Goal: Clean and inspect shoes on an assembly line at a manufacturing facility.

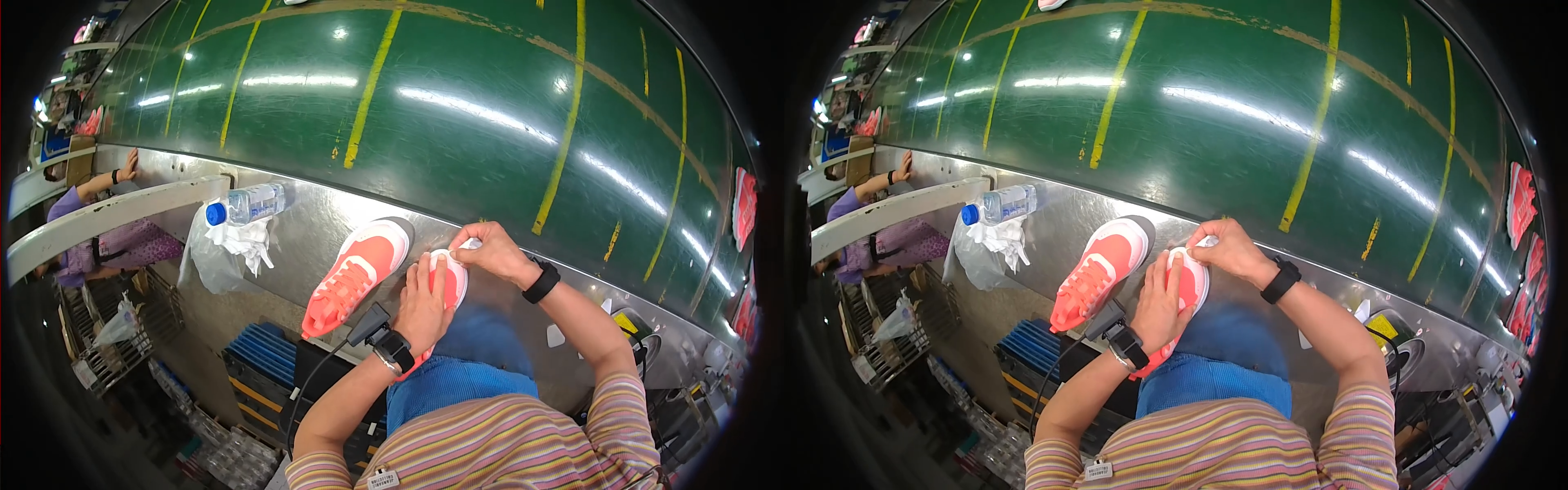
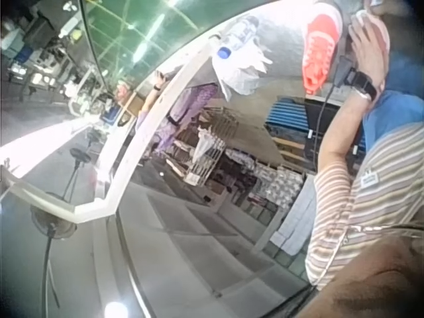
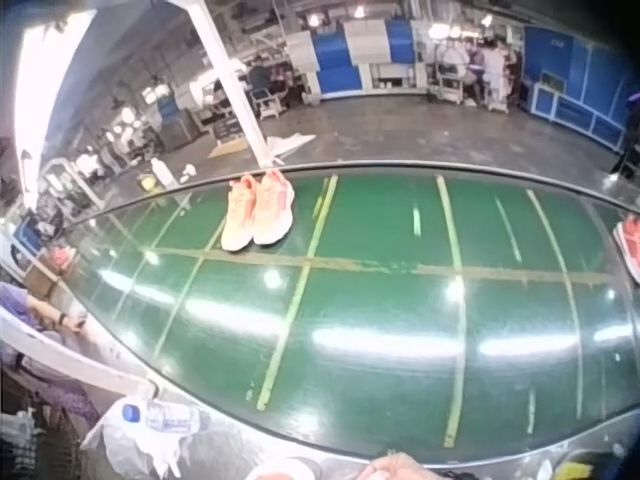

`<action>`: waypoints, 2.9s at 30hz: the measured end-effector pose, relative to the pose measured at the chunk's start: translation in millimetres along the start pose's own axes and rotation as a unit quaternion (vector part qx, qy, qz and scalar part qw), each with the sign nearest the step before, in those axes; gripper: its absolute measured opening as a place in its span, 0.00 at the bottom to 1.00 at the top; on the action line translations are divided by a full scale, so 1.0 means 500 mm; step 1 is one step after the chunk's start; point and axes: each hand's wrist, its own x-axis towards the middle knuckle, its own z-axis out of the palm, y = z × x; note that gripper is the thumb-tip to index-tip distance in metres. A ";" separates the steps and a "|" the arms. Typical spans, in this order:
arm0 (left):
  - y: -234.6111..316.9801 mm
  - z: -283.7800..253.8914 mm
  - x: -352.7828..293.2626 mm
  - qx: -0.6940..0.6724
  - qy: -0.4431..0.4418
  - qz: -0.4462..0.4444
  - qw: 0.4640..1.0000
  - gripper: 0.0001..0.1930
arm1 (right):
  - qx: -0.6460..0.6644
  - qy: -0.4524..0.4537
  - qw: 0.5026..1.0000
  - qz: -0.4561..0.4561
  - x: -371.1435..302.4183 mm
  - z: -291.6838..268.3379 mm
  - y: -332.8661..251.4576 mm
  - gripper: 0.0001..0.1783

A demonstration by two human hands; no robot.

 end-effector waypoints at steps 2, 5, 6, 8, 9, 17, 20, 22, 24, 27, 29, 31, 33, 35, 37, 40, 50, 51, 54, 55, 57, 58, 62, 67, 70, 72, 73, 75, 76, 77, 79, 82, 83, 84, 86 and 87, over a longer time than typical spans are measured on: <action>0.003 -0.002 -0.001 -0.004 -0.002 0.001 1.000 0.45 | 0.018 -0.009 0.999 0.033 -0.002 -0.001 -0.008 0.05; 0.003 -0.002 -0.007 -0.004 -0.006 0.000 1.000 0.45 | -0.002 -0.013 0.999 0.031 -0.004 0.001 -0.016 0.05; 0.003 0.000 -0.005 -0.001 -0.002 -0.001 1.000 0.45 | -0.003 -0.014 1.000 0.027 -0.002 -0.003 -0.012 0.05; 0.001 0.006 -0.003 -0.001 -0.018 -0.009 1.000 0.45 | -0.024 -0.018 0.999 0.030 0.005 -0.005 0.005 0.05; 0.002 0.005 -0.002 0.000 -0.017 -0.008 1.000 0.45 | -0.024 -0.017 0.999 0.028 0.006 -0.005 0.008 0.05; 0.001 -0.004 -0.005 -0.002 -0.015 0.013 1.000 0.45 | -0.093 0.007 0.995 0.021 -0.018 -0.009 -0.007 0.06; -0.005 0.001 -0.007 0.006 0.014 0.032 0.999 0.44 | -0.151 0.117 0.979 -0.074 -0.059 -0.007 0.026 0.06; -0.011 0.005 -0.010 0.001 0.023 0.036 0.999 0.44 | -0.114 0.180 0.974 -0.080 -0.106 0.002 0.008 0.07; -0.018 0.004 -0.012 -0.017 0.023 0.031 0.999 0.44 | -0.084 0.277 0.952 -0.096 -0.146 0.014 0.023 0.08; -0.010 0.003 -0.011 -0.034 0.022 0.040 0.998 0.44 | -0.245 0.379 0.886 -0.105 -0.214 0.002 0.098 0.14; -0.017 0.006 -0.022 -0.018 0.053 0.046 0.997 0.43 | -0.364 0.431 0.814 -0.136 -0.234 0.025 0.125 0.17; -0.022 -0.033 -0.062 -0.064 0.062 0.100 0.991 0.43 | -0.477 0.478 0.722 -0.150 -0.259 0.058 0.124 0.20; -0.041 -0.099 -0.128 -0.125 0.102 0.188 0.969 0.40 | -0.326 0.512 0.776 -0.171 -0.297 0.112 0.095 0.27; -0.102 -0.160 -0.188 -0.123 0.145 0.194 0.962 0.34 | -0.319 0.507 0.777 -0.192 -0.320 0.158 0.095 0.28; -0.187 -0.198 -0.212 -0.159 0.211 0.160 0.951 0.28 | -0.202 0.397 0.881 -0.162 -0.324 0.214 0.109 0.31; -0.300 -0.207 -0.225 -0.282 0.157 0.036 0.946 0.31 | -0.040 0.291 0.951 -0.094 -0.311 0.295 0.157 0.42; -0.351 -0.132 -0.115 -0.318 -0.063 0.105 0.940 0.31 | -0.037 0.387 0.915 -0.105 -0.149 0.406 0.266 0.39; -0.340 -0.136 -0.113 -0.222 0.003 0.129 0.966 0.31 | -0.037 0.390 0.914 -0.107 -0.154 0.414 0.243 0.39; -0.348 -0.089 -0.139 -0.203 0.076 0.159 0.963 0.29 | -0.039 0.404 0.883 -0.236 -0.201 0.429 0.164 0.42; -0.336 -0.088 -0.146 -0.276 0.075 0.157 0.945 0.27 | -0.039 0.408 0.881 -0.237 -0.209 0.428 0.162 0.42; -0.334 -0.080 -0.159 -0.304 0.077 0.174 0.933 0.29 | -0.079 0.435 0.867 -0.228 -0.229 0.428 0.167 0.44; -0.331 -0.078 -0.166 -0.329 0.081 0.167 0.926 0.29 | -0.104 0.430 0.865 -0.237 -0.237 0.424 0.167 0.45; -0.336 -0.071 -0.176 -0.367 0.083 0.165 0.912 0.31 | -0.126 0.433 0.857 -0.249 -0.246 0.413 0.190 0.46; -0.340 -0.079 -0.175 -0.349 0.106 0.170 0.915 0.31 | -0.146 0.444 0.850 -0.245 -0.243 0.407 0.198 0.49; -0.333 -0.098 -0.179 -0.266 0.141 0.193 0.934 0.33 | -0.171 0.453 0.837 -0.255 -0.247 0.407 0.188 0.48; -0.332 -0.104 -0.178 -0.230 0.152 0.224 0.935 0.35 | -0.183 0.453 0.834 -0.258 -0.255 0.406 0.179 0.47; -0.335 -0.106 -0.179 -0.229 0.155 0.221 0.935 0.35 | -0.195 0.456 0.829 -0.258 -0.257 0.405 0.177 0.47; -0.340 -0.109 -0.179 -0.230 0.131 0.232 0.936 0.35 | -0.177 0.446 0.839 -0.258 -0.258 0.408 0.174 0.46; -0.340 -0.111 -0.180 -0.225 0.133 0.235 0.936 0.35 | -0.179 0.454 0.835 -0.253 -0.260 0.410 0.166 0.46; -0.338 -0.113 -0.184 -0.224 0.136 0.233 0.937 0.35 | -0.182 0.462 0.832 -0.249 -0.260 0.411 0.160 0.45; -0.328 -0.116 -0.195 -0.236 0.138 0.224 0.935 0.36 | -0.195 0.463 0.834 -0.230 -0.260 0.409 0.161 0.45; -0.316 -0.123 -0.203 -0.167 0.184 0.229 0.941 0.37 | -0.212 0.471 0.831 -0.207 -0.260 0.409 0.154 0.42; -0.310 -0.127 -0.206 -0.110 0.213 0.245 0.939 0.37 | -0.216 0.479 0.826 -0.203 -0.261 0.411 0.150 0.41; -0.305 -0.126 -0.206 -0.112 0.228 0.243 0.936 0.36 | -0.217 0.478 0.826 -0.205 -0.262 0.411 0.147 0.41; -0.308 -0.128 -0.209 -0.091 0.235 0.251 0.935 0.36 | -0.213 0.482 0.826 -0.198 -0.263 0.411 0.143 0.41; -0.309 -0.128 -0.209 -0.071 0.239 0.260 0.933 0.36 | -0.214 0.483 0.825 -0.200 -0.263 0.411 0.141 0.41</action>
